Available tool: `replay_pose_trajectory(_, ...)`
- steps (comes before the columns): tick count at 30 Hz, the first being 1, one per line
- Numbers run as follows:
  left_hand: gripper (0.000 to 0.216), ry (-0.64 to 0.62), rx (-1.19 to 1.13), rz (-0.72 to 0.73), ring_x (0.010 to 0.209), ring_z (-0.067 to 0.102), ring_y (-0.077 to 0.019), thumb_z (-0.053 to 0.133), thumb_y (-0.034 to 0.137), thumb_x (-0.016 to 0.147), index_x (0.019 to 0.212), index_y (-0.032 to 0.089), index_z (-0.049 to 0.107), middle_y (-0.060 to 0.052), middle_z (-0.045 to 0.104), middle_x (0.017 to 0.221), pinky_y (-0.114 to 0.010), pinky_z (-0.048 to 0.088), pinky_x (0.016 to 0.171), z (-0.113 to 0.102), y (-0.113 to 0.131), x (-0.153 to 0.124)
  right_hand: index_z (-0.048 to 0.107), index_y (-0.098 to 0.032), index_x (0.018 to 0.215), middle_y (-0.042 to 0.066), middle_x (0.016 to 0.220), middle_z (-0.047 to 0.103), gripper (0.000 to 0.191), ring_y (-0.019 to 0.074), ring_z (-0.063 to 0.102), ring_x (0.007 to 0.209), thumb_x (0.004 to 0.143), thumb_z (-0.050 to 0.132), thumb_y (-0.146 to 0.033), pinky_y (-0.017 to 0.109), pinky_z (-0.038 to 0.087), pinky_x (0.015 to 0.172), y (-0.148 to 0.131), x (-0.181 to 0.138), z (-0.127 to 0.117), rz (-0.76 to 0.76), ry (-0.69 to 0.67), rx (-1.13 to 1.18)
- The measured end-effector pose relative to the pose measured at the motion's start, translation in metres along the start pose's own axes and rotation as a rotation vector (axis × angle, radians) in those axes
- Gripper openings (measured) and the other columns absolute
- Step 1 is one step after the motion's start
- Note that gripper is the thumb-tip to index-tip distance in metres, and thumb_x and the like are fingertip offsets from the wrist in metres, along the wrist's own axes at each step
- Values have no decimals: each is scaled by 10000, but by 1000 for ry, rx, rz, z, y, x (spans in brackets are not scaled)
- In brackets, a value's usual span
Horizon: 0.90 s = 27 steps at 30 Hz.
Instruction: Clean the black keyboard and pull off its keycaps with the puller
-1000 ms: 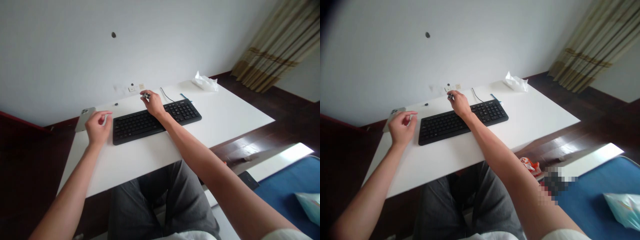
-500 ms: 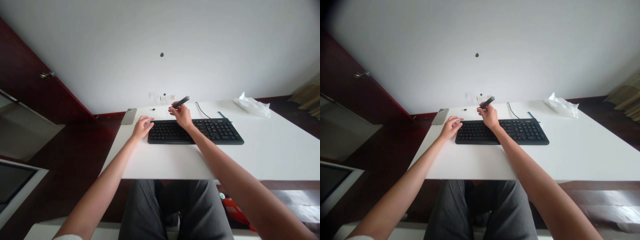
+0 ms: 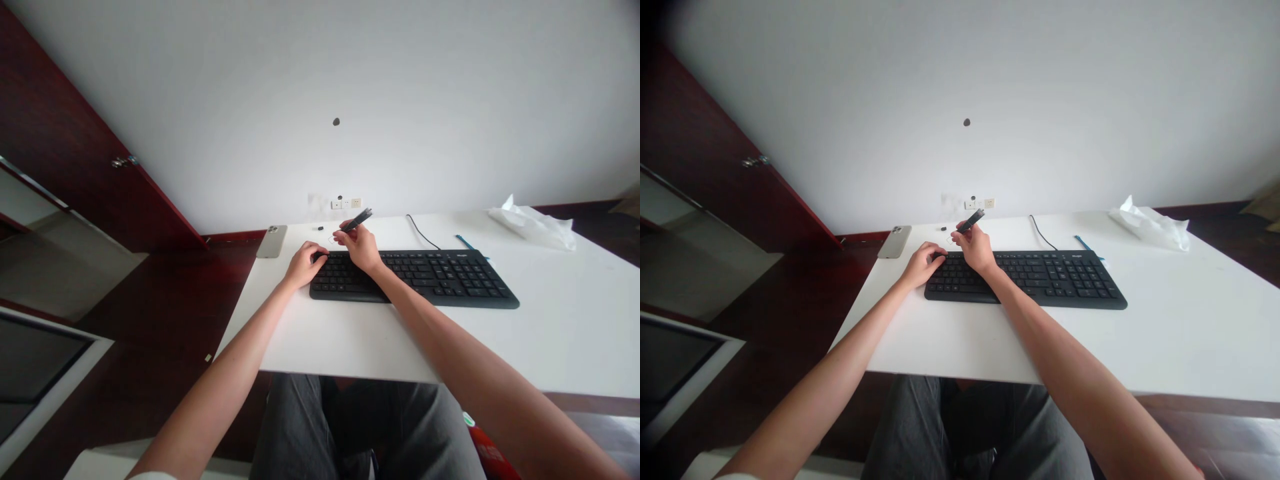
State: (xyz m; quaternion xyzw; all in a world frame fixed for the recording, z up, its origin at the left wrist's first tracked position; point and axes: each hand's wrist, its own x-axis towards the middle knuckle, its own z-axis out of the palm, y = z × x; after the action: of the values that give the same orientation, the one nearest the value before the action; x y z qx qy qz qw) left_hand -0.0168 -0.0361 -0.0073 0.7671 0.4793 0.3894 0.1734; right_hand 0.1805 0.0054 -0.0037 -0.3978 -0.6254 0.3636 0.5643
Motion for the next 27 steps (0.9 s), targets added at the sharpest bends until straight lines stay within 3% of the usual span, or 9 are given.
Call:
replay_pose_trajectory(7,163,13,-20,-60,985,666,-194,564,229,960,972,225,726,-58,682,1058,-329,535,922,2,-2,1,596,-201,1028,59,865,769,229,215,773,777,875,698,-338,373,633,786,-4,-4,5,86,-150,12)
replay_pose_trajectory(14,84,218,52,-224,799,666,-178,603,209,915,960,222,673,-35,735,998,-323,522,795,4,-24,12,591,-202,1033,74,895,783,171,213,771,799,911,647,-307,363,619,796,-10,-7,3,76,-212,-26)
replay_pose_trajectory(21,206,210,251,-214,768,633,-174,656,279,893,1082,232,725,-56,714,1051,-321,497,804,10,-51,62,607,-203,1049,52,844,768,194,212,756,798,918,649,-341,368,600,806,-7,-9,1,21,-221,-85)
replay_pose_trajectory(27,373,110,187,-136,777,634,-164,742,332,825,1184,229,742,-62,708,1200,-310,516,838,13,-73,105,607,-202,1068,53,847,766,202,212,749,788,930,638,-345,367,591,800,-5,-9,1,10,-212,-96)
